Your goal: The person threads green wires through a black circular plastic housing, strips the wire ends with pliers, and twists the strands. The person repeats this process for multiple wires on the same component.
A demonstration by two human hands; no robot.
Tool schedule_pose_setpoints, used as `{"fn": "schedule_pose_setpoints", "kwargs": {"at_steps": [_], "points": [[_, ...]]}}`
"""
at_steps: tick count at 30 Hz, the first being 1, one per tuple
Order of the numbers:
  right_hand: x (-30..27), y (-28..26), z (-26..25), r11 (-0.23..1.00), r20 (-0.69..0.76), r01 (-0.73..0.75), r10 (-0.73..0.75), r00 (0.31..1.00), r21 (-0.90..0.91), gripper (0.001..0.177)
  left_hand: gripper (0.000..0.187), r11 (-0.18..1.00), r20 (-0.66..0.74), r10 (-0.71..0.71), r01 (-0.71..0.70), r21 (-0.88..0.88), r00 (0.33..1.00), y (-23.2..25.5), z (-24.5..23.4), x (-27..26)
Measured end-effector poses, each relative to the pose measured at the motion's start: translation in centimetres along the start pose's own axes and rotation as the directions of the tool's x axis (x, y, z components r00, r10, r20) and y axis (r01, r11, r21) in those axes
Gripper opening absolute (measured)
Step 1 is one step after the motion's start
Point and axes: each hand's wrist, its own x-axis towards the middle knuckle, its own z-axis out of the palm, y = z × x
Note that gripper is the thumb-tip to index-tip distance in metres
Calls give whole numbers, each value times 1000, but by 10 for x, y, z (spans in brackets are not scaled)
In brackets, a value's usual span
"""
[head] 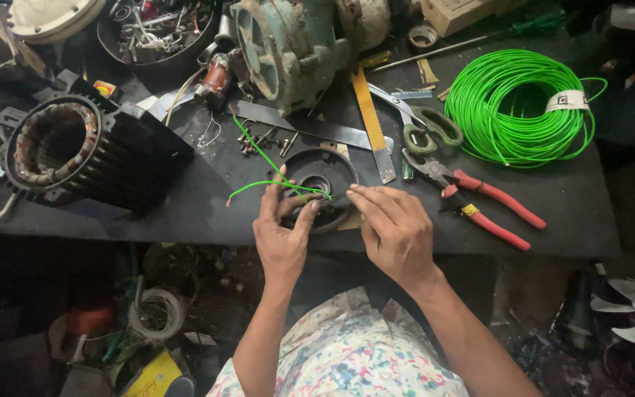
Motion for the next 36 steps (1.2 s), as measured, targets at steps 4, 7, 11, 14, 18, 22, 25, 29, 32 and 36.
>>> {"fn": "schedule_pose_setpoints", "kwargs": {"at_steps": [4, 7, 11, 14, 18, 22, 25, 29, 32, 36], "points": [[0, -1, 1, 1000, -15, 3, -3, 1000, -7, 33, 69, 997, 14, -61, 61, -42, 998, 0, 0, 0], [1, -2, 1, 1000, -19, 1, -1, 1000, -7, 32, 70, 999, 8, -29, 29, -44, 1000, -1, 0, 0], [1, -3, 0, 1000, -20, -12, 12, 1000, 4, 32, 69, 999, -10, 38, -38, 8, 999, -3, 0, -1], [0, -2, 0, 1000, -15, -19, 19, 1000, 16, 32, 67, 1000, -17, -27, 27, -9, 999, -7, 1, 0], [-1, -2, 1, 999, -23, -32, 33, 999, 41, 30, 64, 996, -21, -42, 41, -84, 999, -9, 4, 1], [3, -1, 1, 994, -39, -69, 72, 997, 81, 33, 58, 1000, -38, -3, 3, -19, 999, -6, 4, 4], [11, -4, 0, 977, -26, -136, 142, 989, 166, 37, 56, 985, -44, -67, 59, -162, 997, 2, 1, 7], [23, -15, 0, 923, 22, -177, 180, 983, 343, 46, 60, 867, 8, -178, 161, -472, 984, 20, -6, 1], [30, -28, 2, 846, 77, -242, 234, 969, 476, 50, 59, 802, 51, -223, 213, -558, 973, 33, -14, -7], [35, -39, -4, 855, 90, -265, 252, 964, 445, 50, 56, 678, 149, -222, 263, -687, 964, 45, -24, -13]]}}
